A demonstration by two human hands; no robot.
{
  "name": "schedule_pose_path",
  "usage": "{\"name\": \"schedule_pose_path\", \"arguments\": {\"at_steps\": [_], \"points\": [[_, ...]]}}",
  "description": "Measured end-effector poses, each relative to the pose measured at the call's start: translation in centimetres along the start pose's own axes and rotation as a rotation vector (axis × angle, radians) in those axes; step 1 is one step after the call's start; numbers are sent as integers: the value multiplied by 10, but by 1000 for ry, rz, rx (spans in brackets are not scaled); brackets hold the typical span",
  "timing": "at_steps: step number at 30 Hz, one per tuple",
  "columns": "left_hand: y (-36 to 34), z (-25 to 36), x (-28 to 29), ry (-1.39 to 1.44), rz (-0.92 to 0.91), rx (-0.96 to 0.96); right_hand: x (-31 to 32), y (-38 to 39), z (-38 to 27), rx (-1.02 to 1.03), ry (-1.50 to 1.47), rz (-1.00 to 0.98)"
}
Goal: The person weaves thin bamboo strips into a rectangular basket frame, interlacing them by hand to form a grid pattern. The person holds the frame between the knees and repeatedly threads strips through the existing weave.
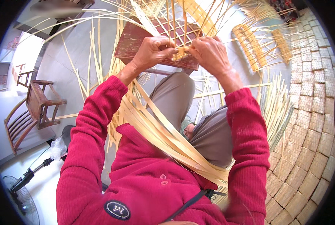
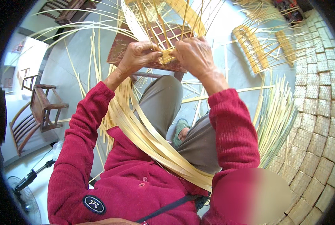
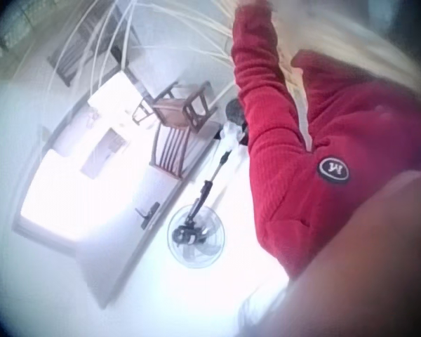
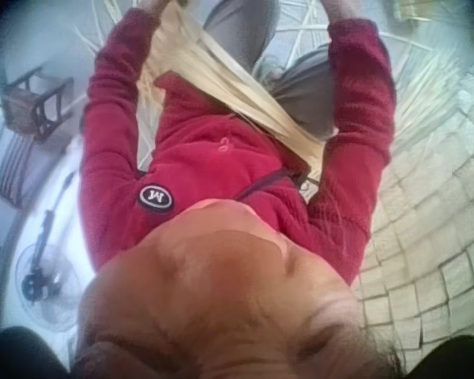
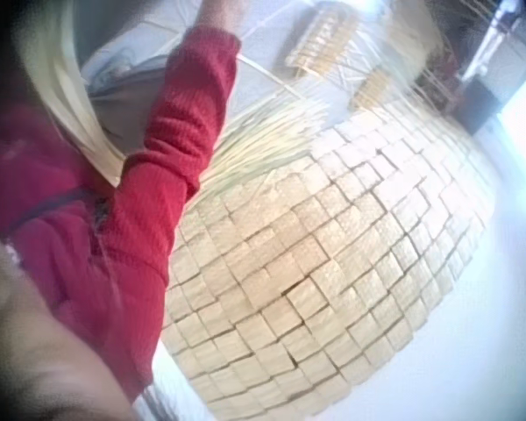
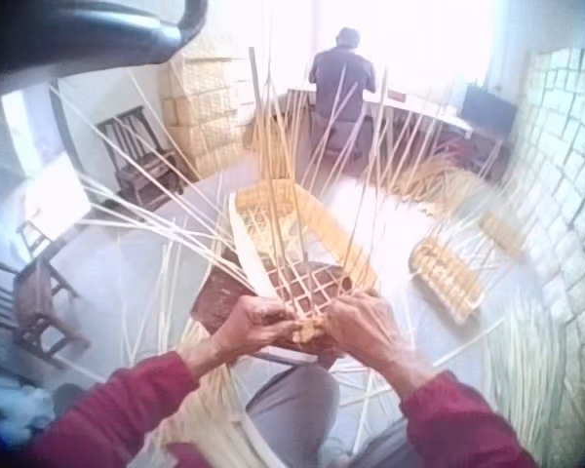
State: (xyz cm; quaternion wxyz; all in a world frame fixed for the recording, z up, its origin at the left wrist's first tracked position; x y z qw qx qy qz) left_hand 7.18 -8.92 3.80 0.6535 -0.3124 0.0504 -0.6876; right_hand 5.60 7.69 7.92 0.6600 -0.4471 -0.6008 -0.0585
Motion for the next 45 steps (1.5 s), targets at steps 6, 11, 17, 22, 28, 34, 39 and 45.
{"name": "schedule_pose_path", "arguments": {"at_steps": [6, 11, 17, 22, 28, 34, 39, 45], "points": [[6, -12, 1, 126, 6, 85, -4, 57, -48, -603, -485, -142], [7, -8, -5, 97, 1, 8, -65, 102, 48, -1597, -1407, 327], [14, -2, -4, 83, 93, -13, -40, 89, 89, -1217, -1960, 966], [18, -6, -5, 93, 137, 19, -26, 63, 61, -1121, -2238, 737], [14, 1, -8, 14, 96, -105, 6, 18, 12, -834, -1689, 132], [9, -3, -11, 18, 98, -121, 20, 11, -18, -579, -1291, 36], [8, -1, -12, 6, 87, -112, 24, 10, -15, -410, -1079, 102], [8, -1, -13, 30, 106, -129, 19, 38, 2, -752, -1086, 462]]}}
Point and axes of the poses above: each hand's wrist, its own y-axis away from the middle knuckle, its own x-axis out of the back of the hand, z = x × y, the point moved 7 cm from there along -y, towards the middle knuckle, and after that the axes turned 9 degrees about z, right-handed, at the moved point
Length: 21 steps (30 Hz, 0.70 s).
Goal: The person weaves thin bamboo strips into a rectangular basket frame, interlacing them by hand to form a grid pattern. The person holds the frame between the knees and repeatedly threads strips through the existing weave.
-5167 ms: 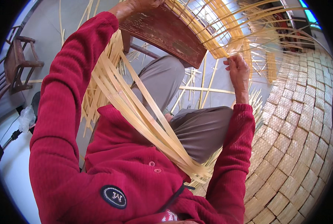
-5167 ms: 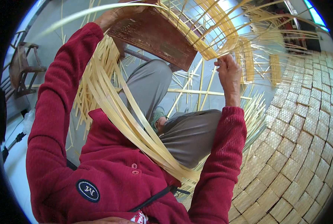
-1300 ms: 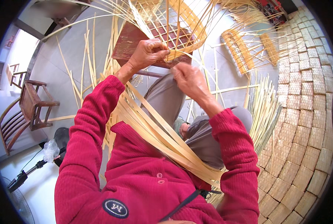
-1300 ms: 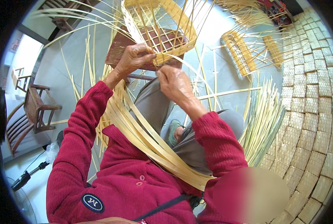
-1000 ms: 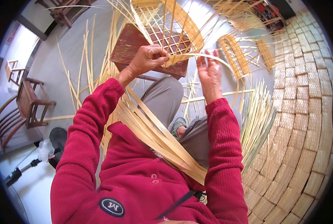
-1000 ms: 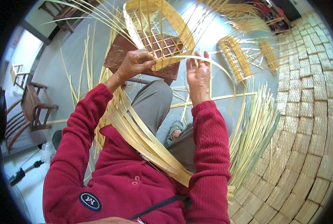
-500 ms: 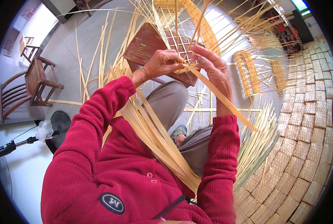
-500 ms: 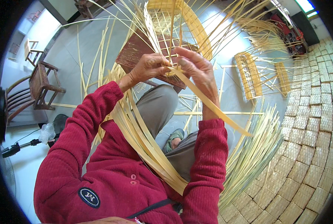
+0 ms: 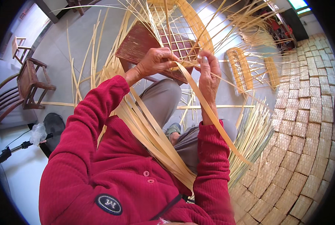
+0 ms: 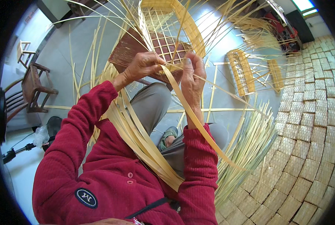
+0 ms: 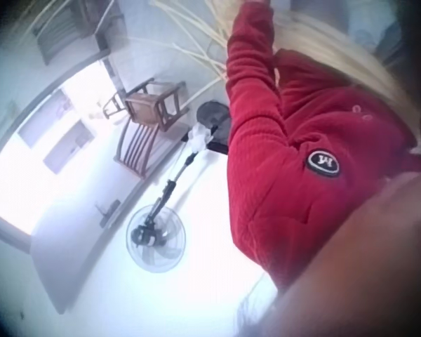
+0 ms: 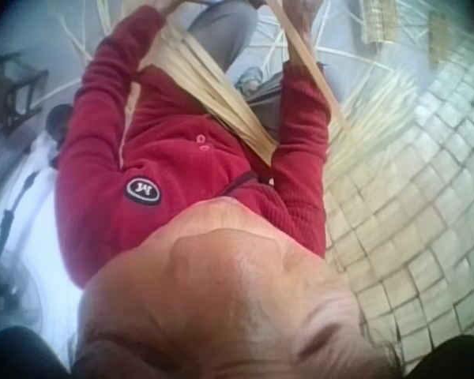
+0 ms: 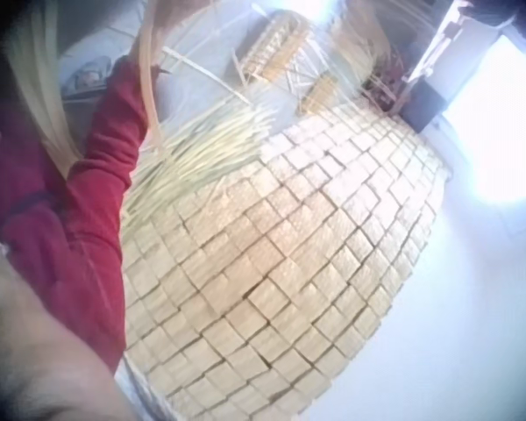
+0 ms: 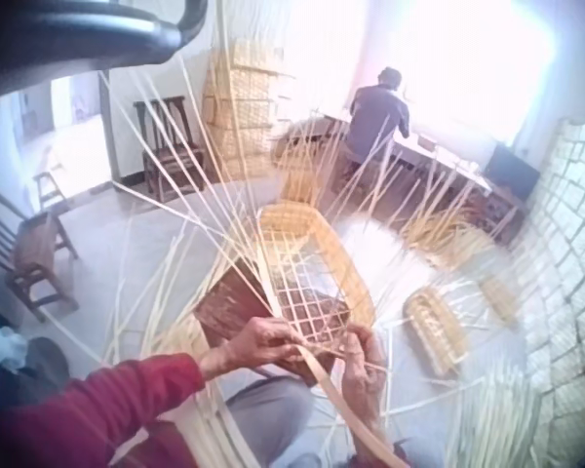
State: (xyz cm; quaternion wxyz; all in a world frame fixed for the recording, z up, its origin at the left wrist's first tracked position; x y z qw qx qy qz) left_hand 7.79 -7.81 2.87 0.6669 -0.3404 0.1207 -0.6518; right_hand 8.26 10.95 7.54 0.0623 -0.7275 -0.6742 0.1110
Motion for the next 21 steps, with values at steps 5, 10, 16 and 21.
{"name": "schedule_pose_path", "arguments": {"at_steps": [5, 10, 16, 21], "points": [[2, -3, -3, 45, -44, 104, 1, -5, -7, 74, 90, -22], [4, 0, 0, -4, 27, 18, 24, -12, -2, 118, 12, 181], [1, 1, -5, -32, 25, 57, 49, -38, 15, -92, 58, 324], [2, -3, -2, -24, 38, 62, 43, -54, 20, -228, 60, 51]]}}
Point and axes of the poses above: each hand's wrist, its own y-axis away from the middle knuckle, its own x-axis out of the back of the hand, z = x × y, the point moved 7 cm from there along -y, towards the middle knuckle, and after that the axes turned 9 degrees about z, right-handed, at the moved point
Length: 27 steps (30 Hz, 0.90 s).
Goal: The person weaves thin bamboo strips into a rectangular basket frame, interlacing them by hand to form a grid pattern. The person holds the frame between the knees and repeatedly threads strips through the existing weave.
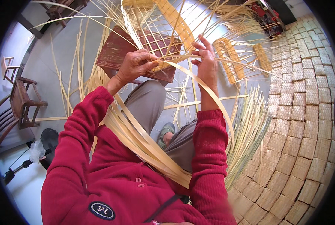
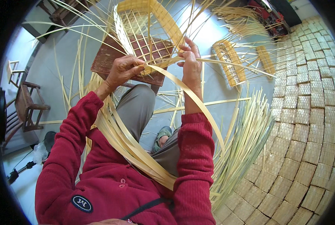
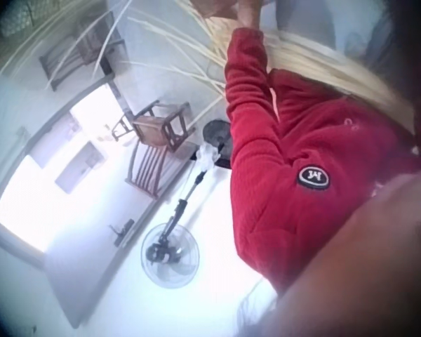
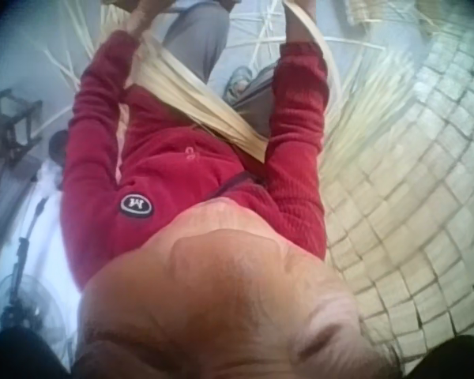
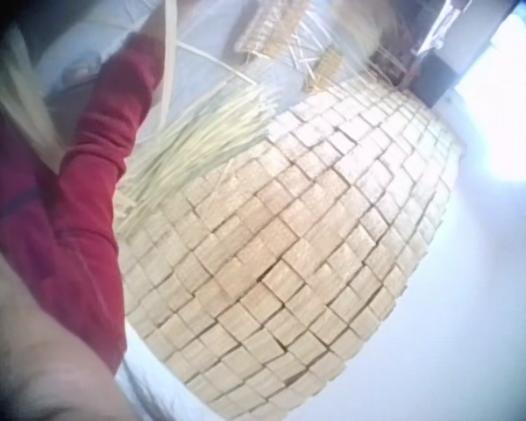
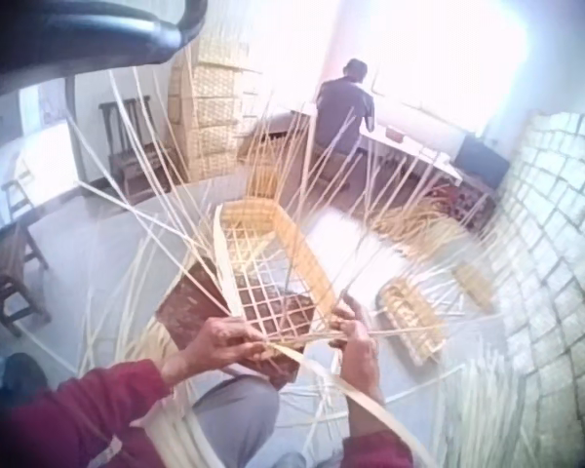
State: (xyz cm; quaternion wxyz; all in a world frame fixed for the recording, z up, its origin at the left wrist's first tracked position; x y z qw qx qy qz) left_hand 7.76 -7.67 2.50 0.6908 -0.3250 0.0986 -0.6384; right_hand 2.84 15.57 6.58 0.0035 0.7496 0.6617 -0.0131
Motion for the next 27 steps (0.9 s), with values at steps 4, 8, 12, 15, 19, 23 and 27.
{"name": "schedule_pose_path", "arguments": {"at_steps": [4, 8, 12, 15, 19, 23, 27], "points": [[6, 1, -3, 110, 63, 60, 15, 6, -6, 90, -63, 212], [10, 3, -3, 109, 109, 13, 38, 14, 12, -54, -565, 402], [8, 5, -3, 6, 127, -57, 43, 25, 58, -395, -1036, 498], [2, 5, -5, -42, 93, -32, 46, 35, 74, -439, -1130, 541], [4, -4, -3, 12, 69, 76, 35, 56, 67, -615, -1245, 620], [3, -3, -4, 63, 75, 157, 56, 60, 42, -543, -1231, 635], [-2, 1, -5, 43, 69, 156, 53, 77, 40, -444, -1292, 532]]}}
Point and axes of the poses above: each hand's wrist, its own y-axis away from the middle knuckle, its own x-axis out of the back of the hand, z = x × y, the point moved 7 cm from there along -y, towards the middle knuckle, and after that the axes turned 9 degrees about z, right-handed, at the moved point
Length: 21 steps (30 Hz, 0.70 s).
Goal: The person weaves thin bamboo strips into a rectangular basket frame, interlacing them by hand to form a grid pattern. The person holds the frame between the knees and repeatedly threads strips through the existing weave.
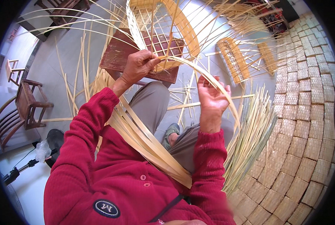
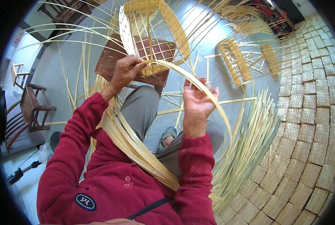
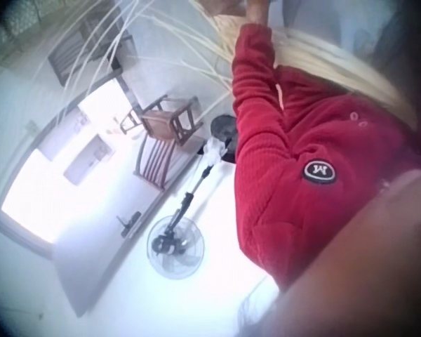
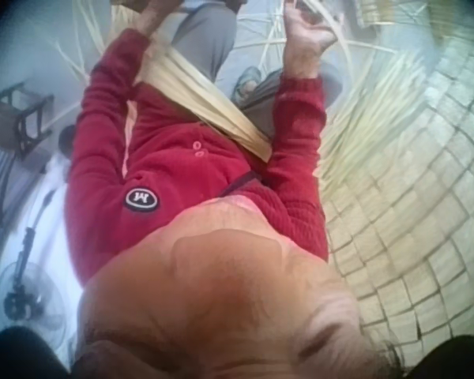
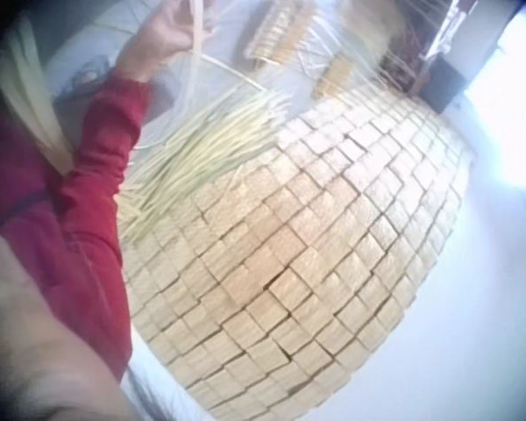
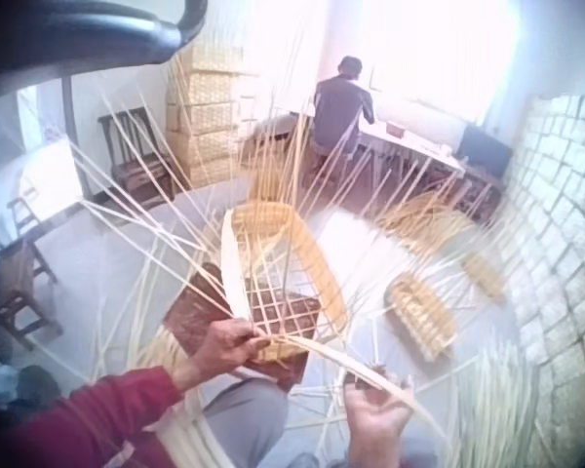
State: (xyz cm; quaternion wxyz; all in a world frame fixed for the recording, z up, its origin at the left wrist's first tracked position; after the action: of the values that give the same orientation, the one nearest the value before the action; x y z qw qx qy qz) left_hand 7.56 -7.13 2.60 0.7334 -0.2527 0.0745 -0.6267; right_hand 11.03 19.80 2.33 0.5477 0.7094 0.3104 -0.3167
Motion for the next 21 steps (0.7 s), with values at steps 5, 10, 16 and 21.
{"name": "schedule_pose_path", "arguments": {"at_steps": [5, 10, 16, 21], "points": [[-5, -6, 4, 28, -54, -21, -22, 22, 22, 26, 156, -205], [-10, -3, 5, -22, -79, -53, -21, 17, 23, 120, 388, -240], [-2, 1, 4, -116, 17, -96, 7, -2, 28, -86, 135, 26], [-3, 2, 2, -85, 1, -64, -12, 17, 28, -98, 165, -165]]}}
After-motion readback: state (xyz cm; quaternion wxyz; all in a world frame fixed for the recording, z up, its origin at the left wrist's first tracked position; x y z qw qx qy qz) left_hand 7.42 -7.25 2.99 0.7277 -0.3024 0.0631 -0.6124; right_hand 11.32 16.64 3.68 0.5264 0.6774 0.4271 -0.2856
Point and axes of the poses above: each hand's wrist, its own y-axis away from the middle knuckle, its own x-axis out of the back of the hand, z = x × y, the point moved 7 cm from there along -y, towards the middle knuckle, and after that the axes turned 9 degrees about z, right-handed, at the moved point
